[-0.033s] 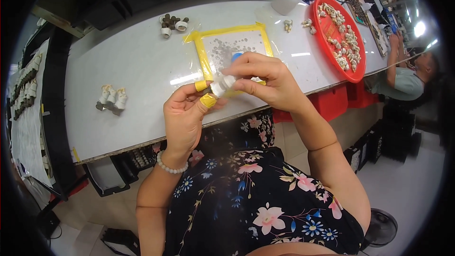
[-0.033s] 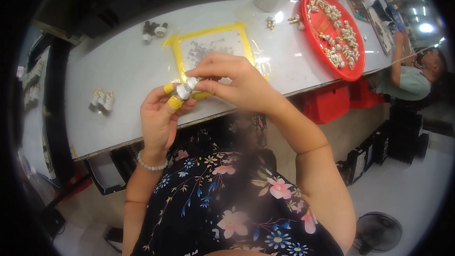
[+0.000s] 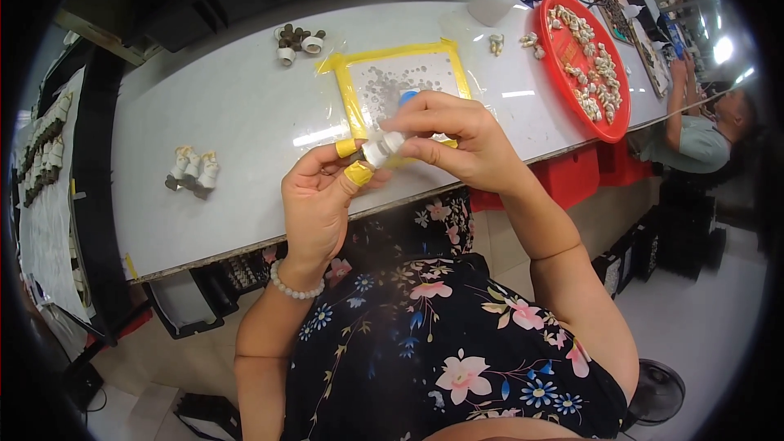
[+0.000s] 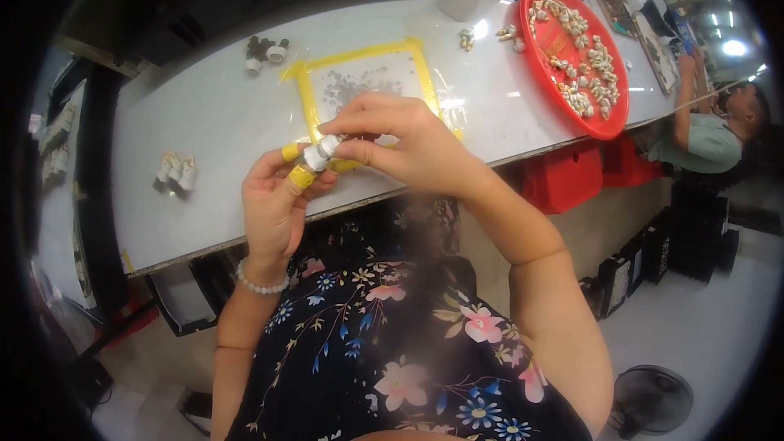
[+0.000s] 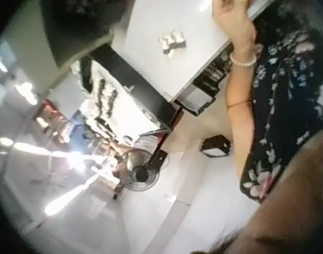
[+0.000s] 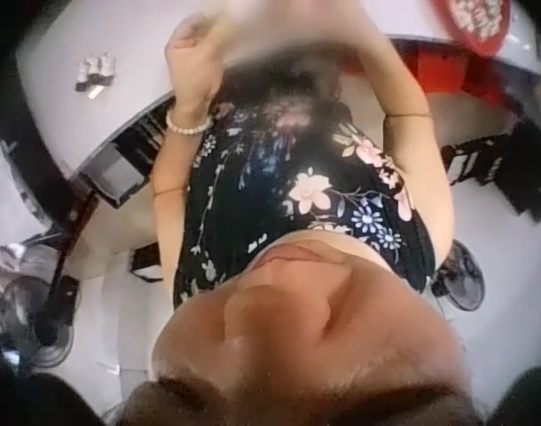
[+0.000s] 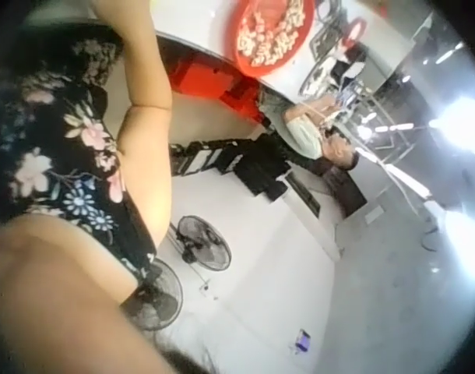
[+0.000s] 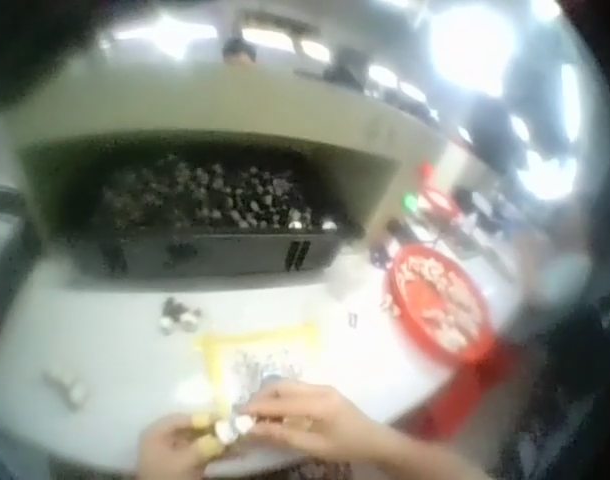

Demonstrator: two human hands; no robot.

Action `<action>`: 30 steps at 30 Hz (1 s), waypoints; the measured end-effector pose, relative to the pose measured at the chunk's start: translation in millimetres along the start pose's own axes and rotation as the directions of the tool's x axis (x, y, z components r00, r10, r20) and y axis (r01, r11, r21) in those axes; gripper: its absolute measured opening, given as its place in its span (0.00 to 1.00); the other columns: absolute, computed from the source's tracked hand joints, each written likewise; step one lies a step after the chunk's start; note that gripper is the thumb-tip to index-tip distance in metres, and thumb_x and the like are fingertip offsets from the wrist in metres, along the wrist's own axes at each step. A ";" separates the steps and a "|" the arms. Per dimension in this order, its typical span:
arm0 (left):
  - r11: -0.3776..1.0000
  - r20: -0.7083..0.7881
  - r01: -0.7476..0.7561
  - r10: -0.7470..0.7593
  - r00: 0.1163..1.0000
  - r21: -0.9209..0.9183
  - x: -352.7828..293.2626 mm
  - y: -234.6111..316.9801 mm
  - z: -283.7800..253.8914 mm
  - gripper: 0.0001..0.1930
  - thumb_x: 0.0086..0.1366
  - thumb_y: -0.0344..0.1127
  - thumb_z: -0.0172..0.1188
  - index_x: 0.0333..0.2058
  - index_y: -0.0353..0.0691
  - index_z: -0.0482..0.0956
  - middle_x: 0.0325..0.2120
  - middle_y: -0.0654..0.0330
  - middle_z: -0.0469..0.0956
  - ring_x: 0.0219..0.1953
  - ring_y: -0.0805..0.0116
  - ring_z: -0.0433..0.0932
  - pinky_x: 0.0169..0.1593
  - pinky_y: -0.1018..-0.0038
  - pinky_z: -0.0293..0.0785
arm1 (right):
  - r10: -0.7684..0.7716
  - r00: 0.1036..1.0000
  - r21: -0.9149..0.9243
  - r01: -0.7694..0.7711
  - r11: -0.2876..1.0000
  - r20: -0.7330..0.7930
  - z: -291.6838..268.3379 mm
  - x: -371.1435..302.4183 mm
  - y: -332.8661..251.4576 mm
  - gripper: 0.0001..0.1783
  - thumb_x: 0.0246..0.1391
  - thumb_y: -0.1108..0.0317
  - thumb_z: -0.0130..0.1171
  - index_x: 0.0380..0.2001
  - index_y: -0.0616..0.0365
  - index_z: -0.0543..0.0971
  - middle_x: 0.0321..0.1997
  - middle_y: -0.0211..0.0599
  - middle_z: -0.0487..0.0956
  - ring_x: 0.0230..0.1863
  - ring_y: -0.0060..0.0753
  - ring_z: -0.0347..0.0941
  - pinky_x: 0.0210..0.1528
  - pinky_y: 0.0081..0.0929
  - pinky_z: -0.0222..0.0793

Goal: The person applies adhesive to small figurine components with a glue applicator, then assembles the components by hand.

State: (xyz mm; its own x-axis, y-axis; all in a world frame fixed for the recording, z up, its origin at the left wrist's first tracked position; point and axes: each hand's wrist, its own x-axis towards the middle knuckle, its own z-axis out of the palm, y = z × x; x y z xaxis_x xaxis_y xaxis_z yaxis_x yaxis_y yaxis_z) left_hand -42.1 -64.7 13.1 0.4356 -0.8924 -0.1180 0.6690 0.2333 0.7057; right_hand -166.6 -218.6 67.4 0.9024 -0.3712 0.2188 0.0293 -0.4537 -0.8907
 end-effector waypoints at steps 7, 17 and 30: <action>0.998 -0.021 -0.048 0.049 0.999 0.028 -1.1 -5.4 1.1 0.11 0.59 0.21 0.57 0.42 0.25 0.73 0.38 0.48 0.78 0.37 0.59 0.80 0.43 0.67 0.80 | -0.042 0.999 -0.100 0.043 0.994 0.016 3.5 -0.9 -2.0 0.15 0.44 0.77 0.63 0.39 0.63 0.81 0.32 0.37 0.77 0.31 0.28 0.72 0.33 0.21 0.67; 0.985 -0.034 -0.024 0.031 0.999 0.174 -4.8 1.3 2.3 0.08 0.60 0.20 0.55 0.40 0.26 0.73 0.38 0.50 0.78 0.38 0.63 0.80 0.44 0.71 0.79 | 0.068 0.997 -0.109 -0.064 0.992 0.039 9.0 -1.3 -2.3 0.14 0.44 0.77 0.62 0.39 0.63 0.81 0.31 0.37 0.78 0.31 0.27 0.72 0.33 0.21 0.67; -0.455 0.426 -0.160 0.576 0.697 0.876 -44.5 56.7 -67.8 0.13 0.44 0.21 0.63 0.32 0.35 0.76 0.34 0.53 0.73 0.38 0.54 0.70 0.41 0.64 0.69 | -0.036 0.963 -0.341 -0.059 0.938 -0.266 -10.2 -43.2 28.0 0.20 0.45 0.81 0.59 0.45 0.62 0.77 0.36 0.37 0.75 0.29 0.22 0.70 0.30 0.18 0.67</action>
State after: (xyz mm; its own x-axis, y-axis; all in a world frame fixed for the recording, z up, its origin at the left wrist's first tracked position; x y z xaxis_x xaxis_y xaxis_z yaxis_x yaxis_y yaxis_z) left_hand 17.3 14.4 11.0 0.4323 -0.6528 0.6220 -0.9016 -0.3019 0.3098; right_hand -209.2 -223.5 37.1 0.7540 -0.5567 0.3487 -0.1725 -0.6800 -0.7126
